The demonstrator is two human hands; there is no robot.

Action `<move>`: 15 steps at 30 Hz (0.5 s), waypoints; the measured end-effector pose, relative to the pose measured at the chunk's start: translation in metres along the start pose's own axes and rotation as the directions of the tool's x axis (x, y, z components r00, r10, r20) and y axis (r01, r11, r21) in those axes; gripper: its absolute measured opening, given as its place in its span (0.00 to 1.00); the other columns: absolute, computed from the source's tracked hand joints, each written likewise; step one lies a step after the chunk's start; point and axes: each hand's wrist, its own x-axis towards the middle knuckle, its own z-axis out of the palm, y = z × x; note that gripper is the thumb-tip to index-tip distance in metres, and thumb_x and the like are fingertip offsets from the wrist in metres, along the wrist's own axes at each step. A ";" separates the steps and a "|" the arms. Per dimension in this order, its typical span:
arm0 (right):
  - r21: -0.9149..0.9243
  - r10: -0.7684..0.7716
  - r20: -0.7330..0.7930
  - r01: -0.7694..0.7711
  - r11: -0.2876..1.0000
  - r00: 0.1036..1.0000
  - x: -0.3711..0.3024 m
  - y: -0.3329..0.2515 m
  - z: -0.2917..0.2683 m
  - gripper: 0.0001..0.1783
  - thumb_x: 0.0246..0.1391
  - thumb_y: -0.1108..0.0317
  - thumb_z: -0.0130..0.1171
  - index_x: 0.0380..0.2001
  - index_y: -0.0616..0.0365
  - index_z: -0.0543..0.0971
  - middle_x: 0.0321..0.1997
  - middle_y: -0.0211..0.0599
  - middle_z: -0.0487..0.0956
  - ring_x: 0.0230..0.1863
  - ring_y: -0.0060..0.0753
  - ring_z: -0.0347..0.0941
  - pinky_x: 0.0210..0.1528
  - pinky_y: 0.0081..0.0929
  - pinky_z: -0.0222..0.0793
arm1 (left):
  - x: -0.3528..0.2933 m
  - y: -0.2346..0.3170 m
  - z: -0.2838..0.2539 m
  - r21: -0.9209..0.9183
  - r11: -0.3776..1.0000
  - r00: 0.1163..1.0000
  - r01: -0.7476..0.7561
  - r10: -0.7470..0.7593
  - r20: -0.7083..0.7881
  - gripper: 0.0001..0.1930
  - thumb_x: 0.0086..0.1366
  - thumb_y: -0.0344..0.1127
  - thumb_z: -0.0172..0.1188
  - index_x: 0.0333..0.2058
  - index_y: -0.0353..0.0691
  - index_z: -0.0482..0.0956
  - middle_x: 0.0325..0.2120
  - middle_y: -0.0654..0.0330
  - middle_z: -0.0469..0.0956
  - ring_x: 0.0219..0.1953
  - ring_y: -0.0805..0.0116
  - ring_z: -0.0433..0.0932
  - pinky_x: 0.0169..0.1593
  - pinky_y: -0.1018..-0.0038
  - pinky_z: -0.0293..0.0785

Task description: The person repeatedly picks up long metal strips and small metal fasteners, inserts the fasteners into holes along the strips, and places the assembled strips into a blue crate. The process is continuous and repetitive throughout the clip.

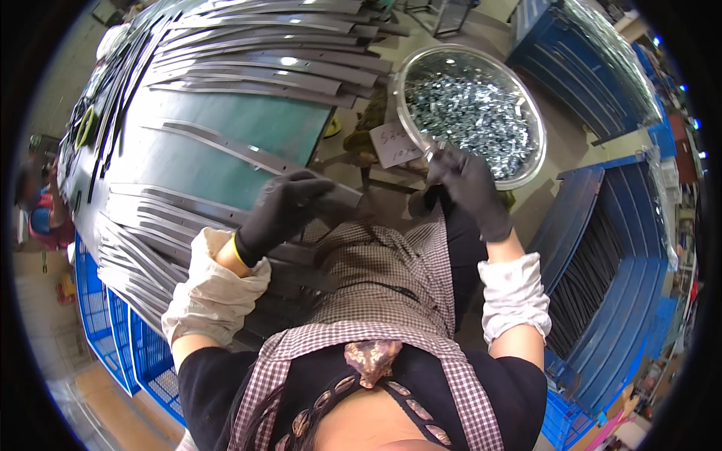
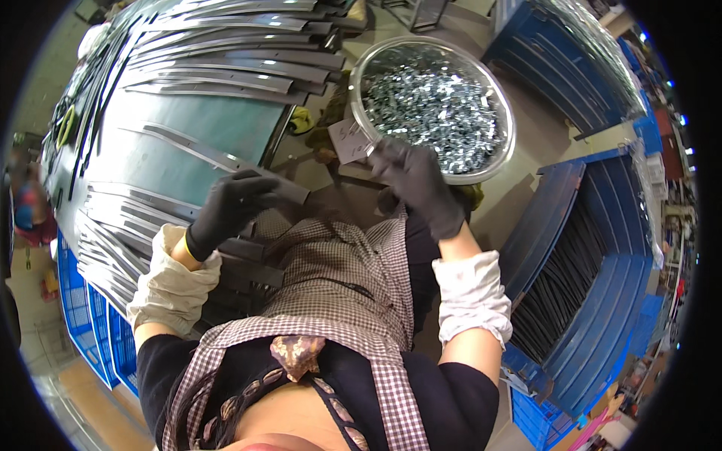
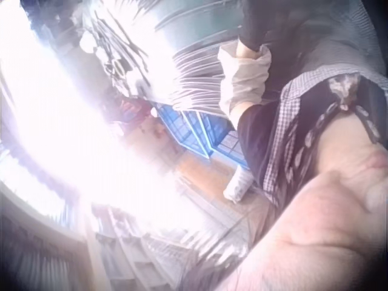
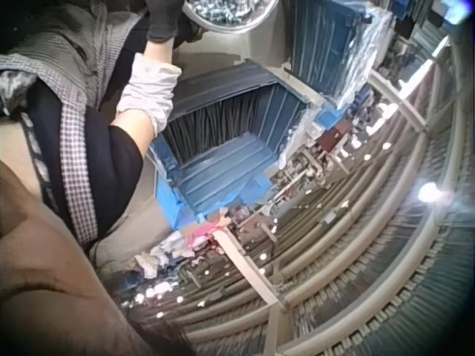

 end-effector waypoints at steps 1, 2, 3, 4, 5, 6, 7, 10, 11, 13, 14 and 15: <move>0.044 0.007 0.110 -0.012 0.999 0.994 -0.018 -0.023 0.018 0.08 0.58 0.74 0.62 0.41 0.64 0.82 0.25 0.30 0.79 0.29 0.14 0.71 0.30 0.20 0.69 | -0.004 0.011 0.003 -0.051 0.999 0.997 0.012 -0.009 0.071 0.27 0.52 0.37 0.74 0.51 0.39 0.80 0.43 0.52 0.81 0.43 0.47 0.81 0.43 0.62 0.77; 0.072 -0.132 0.154 0.122 0.990 0.979 -0.029 -0.035 0.040 0.07 0.58 0.75 0.62 0.40 0.64 0.82 0.27 0.30 0.80 0.30 0.13 0.72 0.31 0.19 0.70 | -0.006 0.025 0.009 -0.083 0.996 0.999 -0.041 0.043 0.027 0.27 0.52 0.37 0.74 0.51 0.39 0.79 0.42 0.52 0.80 0.41 0.48 0.81 0.41 0.62 0.77; 0.106 -0.270 0.193 0.253 0.962 0.943 -0.039 -0.044 0.061 0.07 0.58 0.77 0.61 0.40 0.63 0.83 0.28 0.30 0.80 0.31 0.13 0.72 0.31 0.19 0.70 | -0.006 0.039 0.016 -0.114 0.989 0.995 -0.096 0.094 -0.021 0.27 0.52 0.38 0.74 0.52 0.40 0.79 0.42 0.51 0.80 0.39 0.48 0.81 0.40 0.62 0.77; 0.219 -0.165 0.242 0.112 0.969 0.956 -0.050 -0.047 0.078 0.07 0.59 0.77 0.61 0.40 0.63 0.82 0.28 0.29 0.80 0.31 0.12 0.71 0.31 0.18 0.70 | -0.008 0.046 0.019 -0.135 0.978 0.986 -0.159 0.151 -0.070 0.28 0.52 0.38 0.74 0.52 0.40 0.78 0.41 0.51 0.80 0.38 0.49 0.81 0.39 0.62 0.77; 0.318 -0.065 0.302 -0.036 0.947 0.951 -0.061 -0.047 0.094 0.07 0.59 0.77 0.61 0.40 0.64 0.82 0.29 0.28 0.80 0.31 0.11 0.71 0.32 0.18 0.70 | -0.016 0.045 0.020 -0.066 0.989 0.991 -0.133 0.133 -0.003 0.30 0.51 0.39 0.74 0.53 0.41 0.77 0.41 0.52 0.79 0.39 0.49 0.81 0.39 0.61 0.77; 0.512 0.113 0.356 -0.295 0.807 0.928 -0.070 -0.049 0.108 0.09 0.61 0.76 0.60 0.44 0.66 0.80 0.33 0.25 0.80 0.33 0.10 0.71 0.35 0.16 0.69 | -0.022 0.044 0.021 0.005 0.993 0.992 -0.115 0.115 0.061 0.32 0.49 0.40 0.75 0.54 0.42 0.76 0.41 0.52 0.78 0.39 0.49 0.80 0.39 0.61 0.77; 0.531 0.160 0.398 -0.369 0.763 0.903 -0.073 -0.049 0.112 0.10 0.62 0.75 0.60 0.46 0.66 0.79 0.34 0.25 0.80 0.34 0.10 0.71 0.37 0.16 0.69 | -0.028 0.041 0.023 0.076 0.992 0.988 -0.103 0.093 0.124 0.35 0.47 0.40 0.75 0.56 0.43 0.75 0.41 0.52 0.78 0.40 0.49 0.80 0.39 0.60 0.77; 0.539 0.235 0.465 -0.483 0.690 0.854 -0.080 -0.047 0.119 0.13 0.62 0.74 0.61 0.49 0.67 0.78 0.39 0.26 0.80 0.39 0.11 0.71 0.41 0.16 0.70 | -0.041 0.038 0.023 0.159 0.977 0.977 -0.145 0.116 0.181 0.43 0.42 0.45 0.75 0.59 0.40 0.70 0.41 0.55 0.77 0.39 0.51 0.80 0.39 0.60 0.77; 0.536 0.251 0.476 -0.505 0.677 0.843 -0.084 -0.045 0.122 0.14 0.62 0.73 0.62 0.50 0.67 0.77 0.41 0.26 0.80 0.41 0.11 0.71 0.43 0.16 0.70 | -0.043 0.039 0.022 0.189 0.969 0.971 -0.160 0.120 0.205 0.44 0.41 0.46 0.75 0.59 0.39 0.70 0.41 0.55 0.77 0.39 0.52 0.80 0.39 0.61 0.78; 0.563 0.195 0.437 -0.436 0.702 0.878 -0.088 -0.039 0.126 0.17 0.61 0.73 0.64 0.51 0.68 0.76 0.41 0.28 0.80 0.41 0.14 0.72 0.46 0.17 0.72 | -0.043 0.038 0.026 0.259 0.945 0.967 -0.200 0.147 0.208 0.45 0.41 0.49 0.74 0.59 0.37 0.70 0.40 0.55 0.76 0.39 0.54 0.80 0.39 0.61 0.78; 0.560 0.154 0.325 -0.321 0.763 0.933 -0.089 -0.035 0.128 0.19 0.60 0.72 0.66 0.52 0.68 0.76 0.42 0.30 0.80 0.42 0.16 0.73 0.48 0.18 0.72 | -0.043 0.038 0.027 0.293 0.931 0.964 -0.219 0.161 0.210 0.46 0.41 0.50 0.73 0.59 0.36 0.70 0.40 0.55 0.76 0.39 0.55 0.80 0.39 0.61 0.78; 0.539 0.105 0.212 -0.206 0.817 0.972 -0.088 -0.033 0.129 0.21 0.59 0.71 0.67 0.53 0.69 0.75 0.43 0.32 0.80 0.42 0.18 0.73 0.50 0.20 0.73 | -0.044 0.037 0.028 0.332 0.911 0.961 -0.246 0.185 0.206 0.43 0.43 0.48 0.72 0.59 0.36 0.71 0.39 0.56 0.76 0.38 0.57 0.81 0.38 0.62 0.77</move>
